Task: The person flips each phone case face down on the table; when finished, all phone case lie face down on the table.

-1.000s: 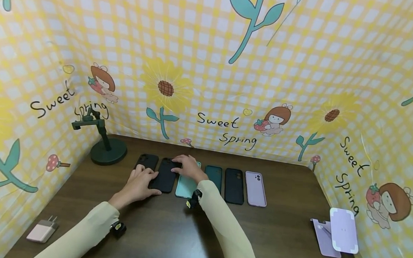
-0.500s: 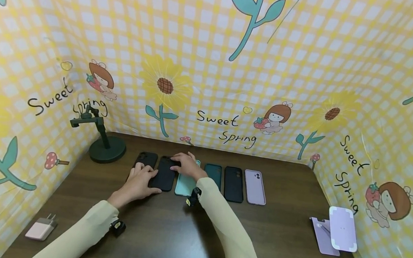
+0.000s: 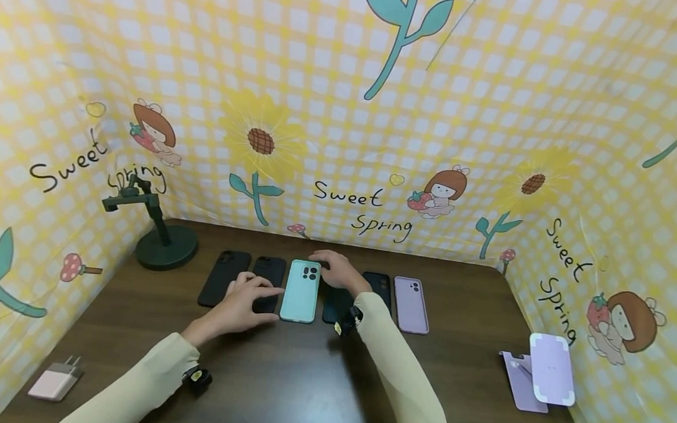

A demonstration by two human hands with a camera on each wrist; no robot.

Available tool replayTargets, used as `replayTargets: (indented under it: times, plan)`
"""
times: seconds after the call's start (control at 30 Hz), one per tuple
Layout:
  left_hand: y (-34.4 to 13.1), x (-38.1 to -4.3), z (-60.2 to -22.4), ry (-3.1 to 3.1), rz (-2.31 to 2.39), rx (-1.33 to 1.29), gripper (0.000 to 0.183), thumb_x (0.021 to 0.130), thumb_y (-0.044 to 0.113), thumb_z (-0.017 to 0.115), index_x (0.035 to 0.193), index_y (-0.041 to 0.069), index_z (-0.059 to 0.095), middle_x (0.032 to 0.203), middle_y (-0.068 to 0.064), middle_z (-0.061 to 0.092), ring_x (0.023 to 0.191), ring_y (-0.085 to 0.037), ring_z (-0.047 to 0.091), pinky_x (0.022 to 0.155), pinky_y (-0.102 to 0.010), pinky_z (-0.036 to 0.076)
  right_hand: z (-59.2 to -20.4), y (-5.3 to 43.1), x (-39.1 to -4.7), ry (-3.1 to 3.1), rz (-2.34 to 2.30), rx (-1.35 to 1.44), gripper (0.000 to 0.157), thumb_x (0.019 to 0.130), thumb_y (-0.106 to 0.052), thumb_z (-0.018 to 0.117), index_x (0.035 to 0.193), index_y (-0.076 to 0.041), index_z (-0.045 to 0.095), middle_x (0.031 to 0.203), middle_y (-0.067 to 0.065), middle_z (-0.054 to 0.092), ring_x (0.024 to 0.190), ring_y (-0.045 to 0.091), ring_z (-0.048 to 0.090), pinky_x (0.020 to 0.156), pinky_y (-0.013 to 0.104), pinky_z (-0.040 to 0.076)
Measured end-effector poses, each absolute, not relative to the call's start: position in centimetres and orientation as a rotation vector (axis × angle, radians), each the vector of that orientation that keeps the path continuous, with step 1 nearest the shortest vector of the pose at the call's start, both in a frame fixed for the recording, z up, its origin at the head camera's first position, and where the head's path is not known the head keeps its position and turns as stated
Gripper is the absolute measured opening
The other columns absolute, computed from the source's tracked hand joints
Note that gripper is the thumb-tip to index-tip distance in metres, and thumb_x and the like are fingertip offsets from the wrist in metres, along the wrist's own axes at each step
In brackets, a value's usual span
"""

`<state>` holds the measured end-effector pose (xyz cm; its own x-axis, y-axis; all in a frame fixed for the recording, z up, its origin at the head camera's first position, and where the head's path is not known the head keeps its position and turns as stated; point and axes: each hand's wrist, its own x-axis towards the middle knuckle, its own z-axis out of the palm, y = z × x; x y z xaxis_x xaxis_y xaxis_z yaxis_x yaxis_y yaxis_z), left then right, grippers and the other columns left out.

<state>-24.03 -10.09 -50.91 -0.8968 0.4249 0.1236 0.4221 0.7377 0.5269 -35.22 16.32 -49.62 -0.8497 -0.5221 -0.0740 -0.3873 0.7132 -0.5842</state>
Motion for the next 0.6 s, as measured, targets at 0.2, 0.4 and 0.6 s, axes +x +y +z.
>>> replayTargets:
  times: [0.2,0.4,0.6]
  plan:
    - [-8.1,-24.0,-50.9,2.923,0.813,0.772,0.043,0.084,0.035,0.086,0.125,0.027,0.076,0.127,-0.003,0.067,0.135,-0.035,0.037,0.101,-0.053,0.033,-50.7,17.2,-35.2,2.681,-0.765,-0.712,0.043,0.102,-0.002,0.049,0.143,-0.008,0.062,0.16,0.011,0.047,0.151,0.034,0.04,0.107,0.046,0.042]
    - [-7.5,-23.8,-51.3,2.928,0.748,0.819,0.027,0.084,0.033,0.086,0.11,0.026,0.082,0.117,0.002,0.069,0.139,-0.036,0.038,0.105,-0.055,0.033,-51.4,16.5,-35.2,2.731,-0.664,-0.718,0.038,0.103,-0.005,0.053,0.138,-0.01,0.067,0.157,0.009,0.052,0.149,0.033,0.044,0.124,0.061,0.023]
    - [-7.0,-23.8,-51.5,2.975,0.694,0.839,0.01,0.085,0.033,0.086,0.087,0.028,0.076,0.108,0.005,0.067,0.14,-0.04,0.039,0.11,-0.058,0.031,-51.0,16.6,-35.0,2.752,-0.681,-0.694,0.038,0.1,-0.003,0.055,0.136,-0.007,0.068,0.151,0.007,0.058,0.145,0.032,0.049,0.125,0.059,0.022]
